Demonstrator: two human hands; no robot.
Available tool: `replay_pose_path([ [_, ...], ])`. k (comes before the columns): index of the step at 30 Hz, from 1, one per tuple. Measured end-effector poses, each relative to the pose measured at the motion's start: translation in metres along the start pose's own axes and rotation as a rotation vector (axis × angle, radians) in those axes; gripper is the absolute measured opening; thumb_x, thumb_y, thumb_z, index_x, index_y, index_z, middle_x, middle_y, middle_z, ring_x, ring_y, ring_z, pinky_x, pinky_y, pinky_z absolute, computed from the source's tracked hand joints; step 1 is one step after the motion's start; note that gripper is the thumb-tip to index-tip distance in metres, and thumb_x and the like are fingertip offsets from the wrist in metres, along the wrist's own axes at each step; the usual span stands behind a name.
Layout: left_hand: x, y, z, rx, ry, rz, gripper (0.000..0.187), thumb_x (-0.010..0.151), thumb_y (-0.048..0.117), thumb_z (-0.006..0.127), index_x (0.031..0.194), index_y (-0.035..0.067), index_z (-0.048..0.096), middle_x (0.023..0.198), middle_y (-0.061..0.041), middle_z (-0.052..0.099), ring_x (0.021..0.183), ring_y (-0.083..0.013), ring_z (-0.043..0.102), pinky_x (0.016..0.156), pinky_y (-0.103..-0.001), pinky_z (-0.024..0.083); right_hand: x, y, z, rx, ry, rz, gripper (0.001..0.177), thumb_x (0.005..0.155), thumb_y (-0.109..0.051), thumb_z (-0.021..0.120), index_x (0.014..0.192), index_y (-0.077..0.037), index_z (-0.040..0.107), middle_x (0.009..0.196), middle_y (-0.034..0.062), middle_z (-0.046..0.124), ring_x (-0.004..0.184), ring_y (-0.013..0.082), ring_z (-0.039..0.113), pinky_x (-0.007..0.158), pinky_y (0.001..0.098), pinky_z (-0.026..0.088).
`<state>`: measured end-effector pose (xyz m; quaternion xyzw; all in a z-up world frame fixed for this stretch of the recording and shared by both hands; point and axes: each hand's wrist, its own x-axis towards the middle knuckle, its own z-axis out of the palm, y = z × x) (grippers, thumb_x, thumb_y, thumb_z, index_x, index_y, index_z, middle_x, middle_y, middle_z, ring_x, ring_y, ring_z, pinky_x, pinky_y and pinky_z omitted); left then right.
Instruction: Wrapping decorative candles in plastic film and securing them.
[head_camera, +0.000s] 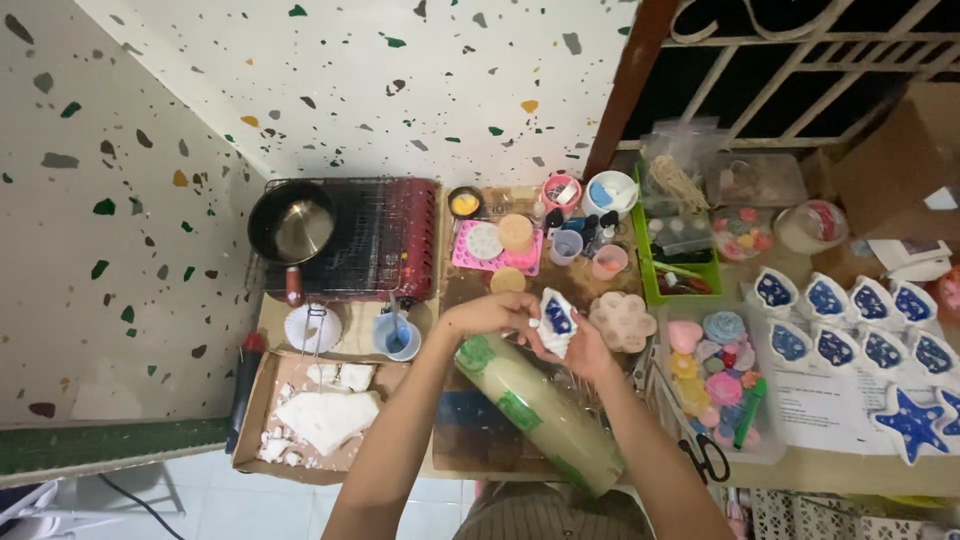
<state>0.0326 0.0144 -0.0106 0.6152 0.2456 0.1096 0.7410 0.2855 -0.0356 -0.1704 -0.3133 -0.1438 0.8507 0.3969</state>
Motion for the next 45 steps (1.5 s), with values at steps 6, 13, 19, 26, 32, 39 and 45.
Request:
replay_pose_path([
  [6,0.017,-0.013,-0.010,0.055,0.106,0.095,0.010,0.098,0.014,0.062,0.103,0.005,0.060,0.092,-0.003,0.073,0.076,-0.0071,0.062,0.062,-0.023,0.046,-0.027,0.018,0.043,0.047,-0.133,-0.001,0.061,0.096,-0.039,0.047,0.151,-0.013,0.044,0.144,0.0093,0.060,0.132,0.0310,0.058,0.114,0.0568,0.040],
  [13,0.046,-0.016,-0.014,0.009,0.227,0.064,0.010,0.095,0.009,0.061,0.103,0.004,0.058,0.089,-0.007,0.076,0.071,-0.0097,0.063,0.055,-0.024,0.042,-0.061,0.025,0.024,-0.044,-0.059,-0.092,0.068,0.091,-0.030,0.053,0.156,-0.020,0.034,0.152,0.0048,0.050,0.135,0.0250,0.054,0.112,0.0538,0.040],
  [19,0.083,-0.042,-0.018,-0.007,0.357,0.101,0.009,0.098,0.007,0.060,0.105,0.003,0.060,0.085,-0.005,0.073,0.075,-0.0105,0.066,0.064,-0.025,0.050,-0.082,0.030,0.032,-0.143,-0.043,-0.163,0.074,0.090,-0.018,0.063,0.158,-0.011,0.034,0.149,0.0110,0.051,0.131,0.0272,0.056,0.113,0.0495,0.044],
  [26,0.117,-0.084,-0.036,0.093,0.485,0.078,0.011,0.098,0.009,0.064,0.104,-0.001,0.064,0.082,-0.005,0.067,0.071,-0.0132,0.062,0.062,-0.029,0.050,-0.080,0.037,0.025,-0.089,-0.081,-0.157,0.067,0.088,-0.017,0.060,0.152,-0.013,0.040,0.144,0.0091,0.056,0.128,0.0261,0.057,0.111,0.0462,0.042],
  [32,0.118,-0.073,-0.032,-0.060,0.394,0.031,0.015,0.100,0.013,0.056,0.101,-0.001,0.058,0.078,-0.010,0.076,0.068,-0.0152,0.069,0.060,-0.027,0.051,-0.053,0.065,-0.040,-0.002,0.013,-0.081,0.055,0.093,-0.019,0.059,0.143,0.002,0.050,0.133,0.0168,0.063,0.123,0.0307,0.059,0.115,0.0512,0.037],
  [39,0.074,-0.039,-0.021,0.140,0.347,0.103,0.012,0.095,0.008,0.065,0.104,0.001,0.064,0.087,-0.005,0.068,0.071,-0.0096,0.062,0.056,-0.026,0.047,-0.079,0.038,0.039,-0.105,-0.137,-0.219,0.064,0.090,-0.018,0.060,0.151,-0.011,0.042,0.143,0.0105,0.056,0.128,0.0253,0.058,0.111,0.0454,0.043],
  [45,0.028,0.000,-0.004,0.020,0.104,0.026,0.007,0.095,0.007,0.060,0.101,0.005,0.056,0.091,-0.010,0.078,0.069,-0.0090,0.062,0.054,-0.024,0.042,-0.076,0.044,0.029,0.009,0.031,-0.125,0.057,0.096,-0.014,0.050,0.151,-0.018,0.043,0.144,0.0073,0.054,0.126,0.0262,0.058,0.105,0.0506,0.049],
])
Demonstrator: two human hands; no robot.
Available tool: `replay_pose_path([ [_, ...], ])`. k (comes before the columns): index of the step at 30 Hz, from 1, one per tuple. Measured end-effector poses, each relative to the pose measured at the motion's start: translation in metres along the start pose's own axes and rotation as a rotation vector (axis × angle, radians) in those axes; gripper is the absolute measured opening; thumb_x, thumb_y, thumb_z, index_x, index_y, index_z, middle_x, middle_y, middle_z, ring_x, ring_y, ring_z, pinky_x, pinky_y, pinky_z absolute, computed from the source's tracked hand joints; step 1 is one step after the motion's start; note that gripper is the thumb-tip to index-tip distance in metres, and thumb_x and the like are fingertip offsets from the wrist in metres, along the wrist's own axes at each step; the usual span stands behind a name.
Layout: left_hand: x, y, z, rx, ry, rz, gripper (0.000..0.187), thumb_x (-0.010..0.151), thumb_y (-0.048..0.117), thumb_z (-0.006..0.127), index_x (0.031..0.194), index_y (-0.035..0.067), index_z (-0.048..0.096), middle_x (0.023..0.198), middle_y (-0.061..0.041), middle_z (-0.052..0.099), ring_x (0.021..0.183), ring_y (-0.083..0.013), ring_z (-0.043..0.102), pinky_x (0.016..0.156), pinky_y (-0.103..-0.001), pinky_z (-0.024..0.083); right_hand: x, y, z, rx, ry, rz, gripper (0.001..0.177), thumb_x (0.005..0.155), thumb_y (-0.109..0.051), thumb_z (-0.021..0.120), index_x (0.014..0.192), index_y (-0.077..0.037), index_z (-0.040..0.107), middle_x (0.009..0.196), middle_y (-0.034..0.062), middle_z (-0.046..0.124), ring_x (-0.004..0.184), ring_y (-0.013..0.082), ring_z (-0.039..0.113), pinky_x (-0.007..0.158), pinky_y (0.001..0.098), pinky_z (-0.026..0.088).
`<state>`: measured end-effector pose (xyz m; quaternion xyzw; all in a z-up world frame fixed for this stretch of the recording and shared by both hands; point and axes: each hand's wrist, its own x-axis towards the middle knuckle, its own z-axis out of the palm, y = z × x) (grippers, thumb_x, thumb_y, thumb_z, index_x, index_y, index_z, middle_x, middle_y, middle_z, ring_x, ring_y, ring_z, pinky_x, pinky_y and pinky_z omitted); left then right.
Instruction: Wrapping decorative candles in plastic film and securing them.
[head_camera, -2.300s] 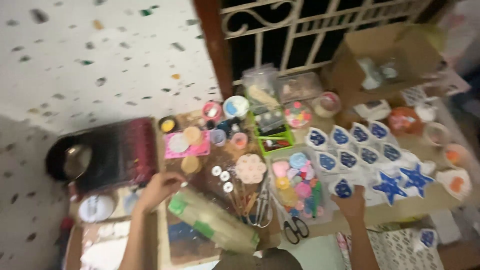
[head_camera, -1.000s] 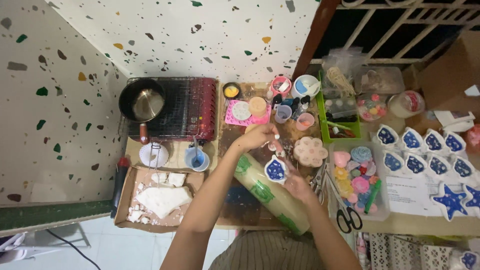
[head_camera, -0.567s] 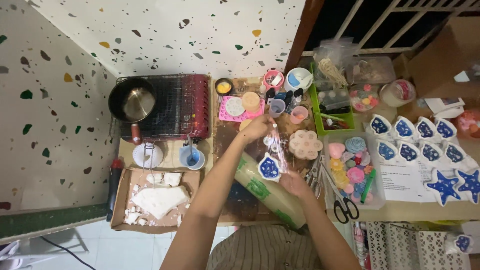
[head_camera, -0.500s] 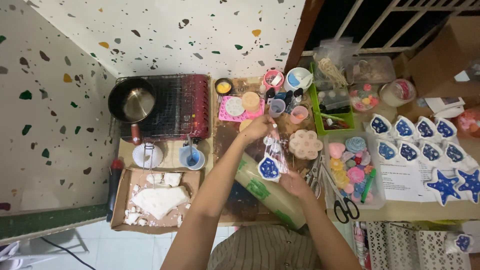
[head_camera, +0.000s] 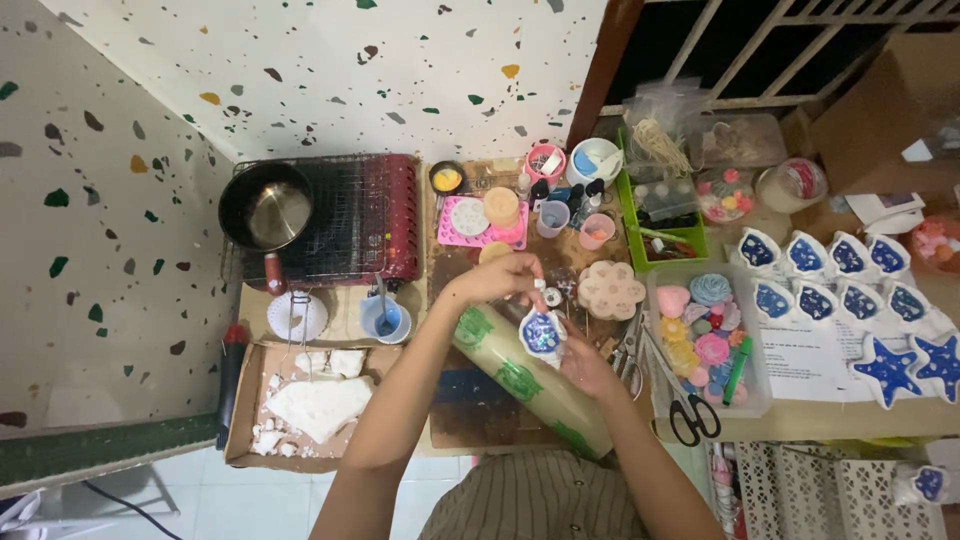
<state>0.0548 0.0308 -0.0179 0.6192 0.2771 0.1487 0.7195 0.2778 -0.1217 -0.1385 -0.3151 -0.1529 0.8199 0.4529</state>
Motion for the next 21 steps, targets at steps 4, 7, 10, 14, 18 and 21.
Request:
replay_pose_path([
  [4,-0.009,-0.005,0.002,-0.105,-0.118,0.062,0.005,0.100,0.009,0.056,0.104,0.008,0.053,0.096,-0.013,0.080,0.070,-0.0073,0.058,0.060,-0.023,0.048,0.006,0.001,-0.004,0.040,0.126,0.040,0.056,0.093,-0.011,0.051,0.149,-0.017,0.046,0.139,0.0126,0.057,0.122,0.0287,0.061,0.101,0.0497,0.052],
  [7,-0.018,0.005,0.008,-0.058,-0.108,0.104,0.006,0.100,0.007,0.057,0.105,0.005,0.055,0.097,-0.013,0.079,0.078,-0.0093,0.063,0.068,-0.025,0.051,0.015,-0.003,0.001,-0.105,0.180,0.003,0.058,0.090,-0.010,0.056,0.147,-0.012,0.046,0.136,0.0142,0.060,0.120,0.0295,0.063,0.101,0.0471,0.054],
  [10,-0.018,0.003,0.009,-0.021,-0.093,0.120,0.007,0.100,0.007,0.059,0.105,0.002,0.057,0.095,-0.010,0.076,0.084,-0.0108,0.068,0.074,-0.026,0.055,0.027,-0.006,0.001,-0.245,0.108,-0.098,0.065,0.087,-0.006,0.063,0.149,-0.008,0.045,0.137,0.0133,0.060,0.121,0.0277,0.063,0.102,0.0431,0.053],
  [14,-0.017,0.005,0.008,0.003,-0.072,0.123,0.007,0.099,0.007,0.060,0.105,0.003,0.058,0.092,-0.007,0.076,0.082,-0.0099,0.068,0.072,-0.025,0.056,0.024,-0.017,0.022,-0.242,-0.040,-0.176,0.071,0.086,-0.005,0.066,0.153,-0.007,0.043,0.140,0.0130,0.058,0.124,0.0233,0.062,0.105,0.0388,0.051],
  [18,-0.018,0.013,0.009,0.014,-0.025,0.136,0.009,0.096,0.005,0.062,0.104,0.003,0.058,0.091,-0.007,0.076,0.081,-0.0095,0.067,0.066,-0.024,0.050,0.025,-0.030,0.021,-0.221,0.187,-0.055,0.069,0.082,-0.007,0.062,0.148,-0.014,0.044,0.136,0.0079,0.060,0.116,0.0220,0.065,0.095,0.0423,0.053],
  [21,-0.016,0.016,0.008,0.028,0.055,0.071,0.007,0.096,0.006,0.059,0.102,0.004,0.056,0.091,-0.011,0.077,0.072,-0.0103,0.064,0.056,-0.024,0.044,0.022,-0.042,-0.006,-0.252,0.255,-0.059,0.064,0.079,-0.003,0.056,0.143,-0.008,0.048,0.130,0.0136,0.065,0.112,0.0282,0.068,0.094,0.0441,0.056],
])
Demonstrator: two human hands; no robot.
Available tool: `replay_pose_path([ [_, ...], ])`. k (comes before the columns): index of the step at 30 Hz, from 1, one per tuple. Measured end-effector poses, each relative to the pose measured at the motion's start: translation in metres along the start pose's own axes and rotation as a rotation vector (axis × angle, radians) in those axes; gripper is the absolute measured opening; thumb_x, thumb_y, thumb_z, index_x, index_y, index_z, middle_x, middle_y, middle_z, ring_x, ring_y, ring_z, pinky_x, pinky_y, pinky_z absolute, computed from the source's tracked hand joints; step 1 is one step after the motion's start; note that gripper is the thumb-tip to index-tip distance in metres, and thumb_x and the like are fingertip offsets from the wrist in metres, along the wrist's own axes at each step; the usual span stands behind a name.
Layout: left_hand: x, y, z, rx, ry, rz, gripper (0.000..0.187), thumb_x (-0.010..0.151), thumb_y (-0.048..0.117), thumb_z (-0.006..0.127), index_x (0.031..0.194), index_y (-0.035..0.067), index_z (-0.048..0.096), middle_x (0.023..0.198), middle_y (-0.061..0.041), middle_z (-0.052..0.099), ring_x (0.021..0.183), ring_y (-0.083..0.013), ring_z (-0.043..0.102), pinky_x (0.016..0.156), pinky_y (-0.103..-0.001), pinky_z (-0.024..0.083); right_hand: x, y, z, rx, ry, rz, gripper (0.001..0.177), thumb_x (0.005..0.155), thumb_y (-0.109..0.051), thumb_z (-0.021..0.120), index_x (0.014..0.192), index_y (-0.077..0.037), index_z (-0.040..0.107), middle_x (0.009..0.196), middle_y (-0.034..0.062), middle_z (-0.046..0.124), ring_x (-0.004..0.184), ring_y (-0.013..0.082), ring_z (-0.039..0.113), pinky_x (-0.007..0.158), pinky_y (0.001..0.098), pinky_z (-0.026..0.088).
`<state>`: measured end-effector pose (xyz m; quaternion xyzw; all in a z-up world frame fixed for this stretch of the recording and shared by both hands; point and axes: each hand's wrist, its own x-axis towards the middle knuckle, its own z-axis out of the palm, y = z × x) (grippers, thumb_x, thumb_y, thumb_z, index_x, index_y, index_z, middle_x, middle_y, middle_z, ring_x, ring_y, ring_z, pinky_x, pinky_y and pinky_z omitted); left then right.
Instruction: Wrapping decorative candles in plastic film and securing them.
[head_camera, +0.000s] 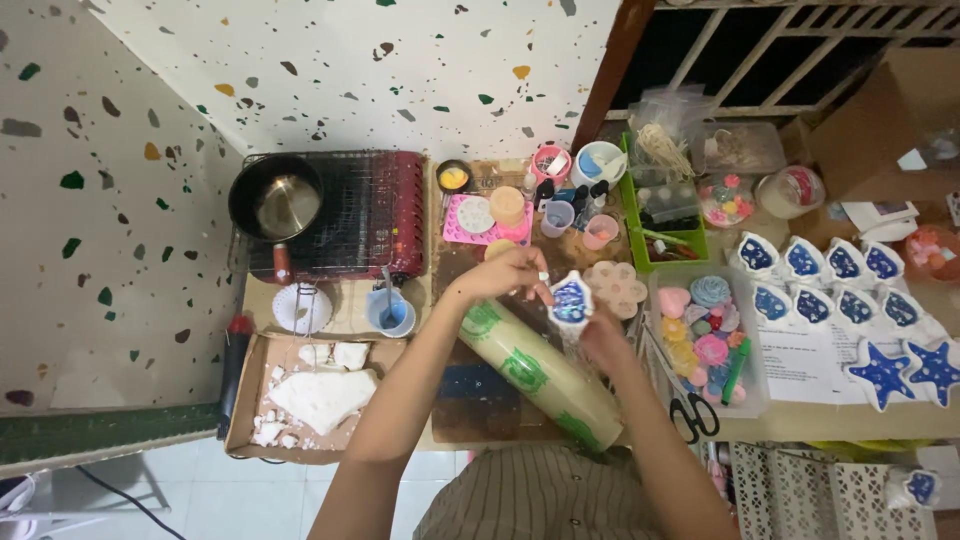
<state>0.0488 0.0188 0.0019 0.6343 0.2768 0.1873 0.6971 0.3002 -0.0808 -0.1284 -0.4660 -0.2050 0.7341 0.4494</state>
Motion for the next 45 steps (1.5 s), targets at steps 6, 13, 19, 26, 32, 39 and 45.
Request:
replay_pose_path([
  [6,0.010,-0.013,-0.002,-0.160,-0.050,0.023,0.008,0.099,0.008,0.053,0.105,0.006,0.049,0.098,-0.017,0.080,0.073,-0.0088,0.066,0.060,-0.022,0.048,-0.001,0.016,-0.047,0.205,-0.093,-0.139,0.050,0.097,-0.021,0.055,0.144,-0.007,0.049,0.129,0.0098,0.065,0.113,0.0263,0.066,0.094,0.0436,0.054],
  [13,0.015,-0.007,0.000,-0.010,-0.039,0.020,0.007,0.098,0.007,0.056,0.104,0.005,0.052,0.095,-0.013,0.079,0.070,-0.0087,0.063,0.055,-0.023,0.043,-0.004,-0.001,-0.011,0.128,-0.147,-0.115,0.057,0.092,-0.016,0.057,0.147,-0.013,0.044,0.135,0.0048,0.062,0.119,0.0223,0.064,0.098,0.0445,0.054],
  [19,0.018,-0.009,0.002,-0.020,0.004,0.033,0.009,0.098,0.007,0.060,0.106,0.003,0.057,0.092,-0.008,0.077,0.074,-0.0082,0.064,0.060,-0.022,0.046,0.016,-0.007,0.008,-0.088,-0.111,-0.057,0.063,0.091,-0.008,0.060,0.151,-0.015,0.041,0.133,0.0051,0.060,0.118,0.0225,0.063,0.096,0.0442,0.054],
  [26,0.032,-0.024,-0.006,0.085,0.098,0.022,0.011,0.094,0.006,0.064,0.105,0.003,0.062,0.086,-0.003,0.069,0.074,-0.0097,0.063,0.060,-0.025,0.048,0.015,0.014,0.005,-0.188,-0.178,-0.005,0.070,0.089,-0.004,0.060,0.155,-0.017,0.041,0.142,0.0045,0.056,0.123,0.0212,0.059,0.103,0.0439,0.051],
  [32,0.033,-0.017,-0.002,-0.084,0.159,-0.062,0.012,0.097,0.008,0.059,0.108,0.004,0.059,0.085,-0.006,0.074,0.072,-0.0115,0.064,0.060,-0.025,0.048,-0.029,-0.011,0.045,-0.054,-0.248,-0.016,0.078,0.087,-0.009,0.057,0.160,-0.018,0.033,0.155,0.0037,0.048,0.134,0.0218,0.053,0.112,0.0459,0.043],
  [39,0.051,-0.039,-0.009,-0.090,0.170,-0.010,0.011,0.099,0.010,0.055,0.105,0.002,0.058,0.088,-0.013,0.079,0.074,-0.0131,0.071,0.065,-0.025,0.054,-0.006,0.015,0.020,-0.066,-0.292,-0.024,0.084,0.080,-0.004,0.056,0.159,-0.016,0.033,0.158,0.0026,0.043,0.137,0.0204,0.050,0.114,0.0462,0.041],
  [45,0.061,-0.054,-0.011,-0.001,0.288,-0.086,0.010,0.100,0.012,0.057,0.103,0.002,0.058,0.083,-0.012,0.078,0.066,-0.0126,0.065,0.058,-0.025,0.048,0.015,0.042,-0.006,0.032,-0.304,-0.026,0.076,0.089,-0.010,0.065,0.158,-0.014,0.034,0.153,0.0094,0.048,0.136,0.0262,0.052,0.115,0.0523,0.042],
])
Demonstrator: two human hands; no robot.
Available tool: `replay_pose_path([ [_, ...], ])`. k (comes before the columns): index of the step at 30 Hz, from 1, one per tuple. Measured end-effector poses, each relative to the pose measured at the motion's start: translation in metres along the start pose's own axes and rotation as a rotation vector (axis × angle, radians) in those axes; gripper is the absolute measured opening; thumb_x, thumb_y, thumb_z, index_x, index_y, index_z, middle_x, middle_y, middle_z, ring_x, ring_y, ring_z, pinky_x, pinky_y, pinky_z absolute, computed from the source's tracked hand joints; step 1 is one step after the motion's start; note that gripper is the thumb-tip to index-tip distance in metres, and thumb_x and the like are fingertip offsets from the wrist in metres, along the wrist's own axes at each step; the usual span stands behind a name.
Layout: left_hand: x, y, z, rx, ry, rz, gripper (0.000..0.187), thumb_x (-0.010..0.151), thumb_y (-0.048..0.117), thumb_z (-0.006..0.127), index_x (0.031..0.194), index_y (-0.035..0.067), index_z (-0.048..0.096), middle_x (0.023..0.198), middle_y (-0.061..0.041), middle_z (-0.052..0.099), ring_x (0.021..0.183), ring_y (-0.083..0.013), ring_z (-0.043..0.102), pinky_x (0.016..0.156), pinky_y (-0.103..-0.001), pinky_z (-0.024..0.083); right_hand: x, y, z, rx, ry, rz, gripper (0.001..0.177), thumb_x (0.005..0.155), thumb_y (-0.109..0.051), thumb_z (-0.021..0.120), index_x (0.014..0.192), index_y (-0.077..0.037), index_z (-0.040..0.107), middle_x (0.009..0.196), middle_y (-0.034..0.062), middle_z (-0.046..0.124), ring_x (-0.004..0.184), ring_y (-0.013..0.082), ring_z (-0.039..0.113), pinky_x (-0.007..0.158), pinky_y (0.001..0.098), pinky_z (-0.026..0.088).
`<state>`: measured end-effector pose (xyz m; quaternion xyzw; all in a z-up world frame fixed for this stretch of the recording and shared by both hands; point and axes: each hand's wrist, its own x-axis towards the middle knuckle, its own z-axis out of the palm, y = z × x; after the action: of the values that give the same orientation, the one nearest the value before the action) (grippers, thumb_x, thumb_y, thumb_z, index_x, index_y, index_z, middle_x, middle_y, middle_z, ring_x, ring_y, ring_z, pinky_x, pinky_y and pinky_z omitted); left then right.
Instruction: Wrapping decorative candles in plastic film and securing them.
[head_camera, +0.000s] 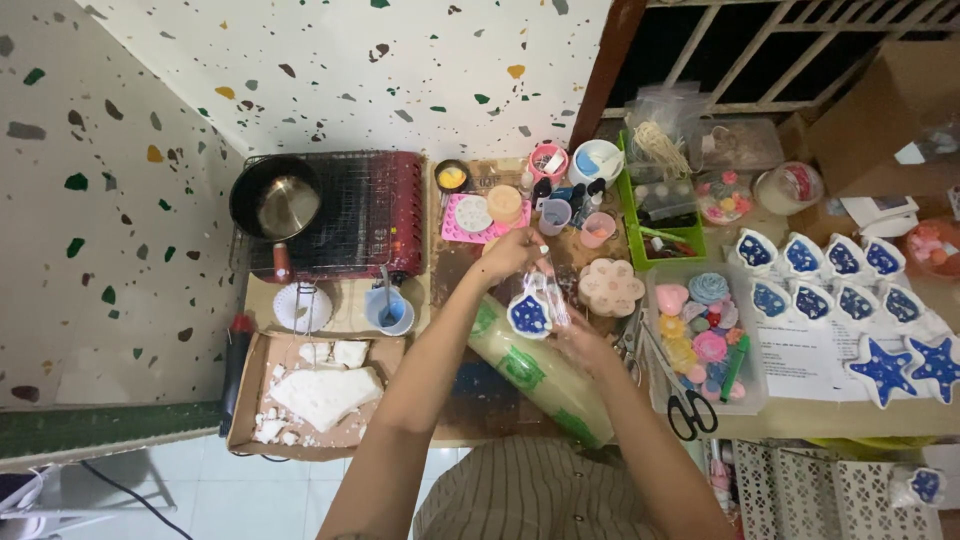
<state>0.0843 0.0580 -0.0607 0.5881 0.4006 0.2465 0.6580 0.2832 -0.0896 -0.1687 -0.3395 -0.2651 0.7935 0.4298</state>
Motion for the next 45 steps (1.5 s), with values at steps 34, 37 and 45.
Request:
replay_pose_path([
  [34,-0.123,0.054,-0.005,-0.098,0.054,0.016,0.004,0.099,0.011,0.057,0.102,0.009,0.056,0.095,-0.014,0.080,0.075,-0.0087,0.061,0.069,-0.023,0.048,-0.166,-0.042,-0.327,-0.005,1.064,-0.369,0.019,0.108,-0.029,0.062,0.105,-0.010,0.061,0.097,0.0048,0.064,0.079,0.0214,0.060,0.071,0.0415,0.054],
  [37,-0.119,0.049,-0.002,-0.088,0.023,0.068,0.003,0.100,0.009,0.056,0.103,0.009,0.056,0.096,-0.013,0.080,0.077,-0.0084,0.062,0.070,-0.023,0.048,-0.154,-0.048,-0.318,-0.301,1.050,-0.380,0.016,0.106,-0.024,0.059,0.108,-0.009,0.065,0.100,0.0051,0.065,0.079,0.0222,0.060,0.069,0.0423,0.051],
  [45,-0.104,0.059,0.001,-0.145,-0.061,0.045,0.007,0.099,0.006,0.055,0.105,0.007,0.056,0.098,-0.017,0.080,0.073,-0.0101,0.062,0.067,-0.024,0.049,-0.046,-0.083,-0.025,-0.967,0.434,-0.307,0.020,0.094,-0.013,0.071,0.112,-0.005,0.075,0.108,0.0051,0.073,0.100,0.0167,0.065,0.090,0.0315,0.051],
])
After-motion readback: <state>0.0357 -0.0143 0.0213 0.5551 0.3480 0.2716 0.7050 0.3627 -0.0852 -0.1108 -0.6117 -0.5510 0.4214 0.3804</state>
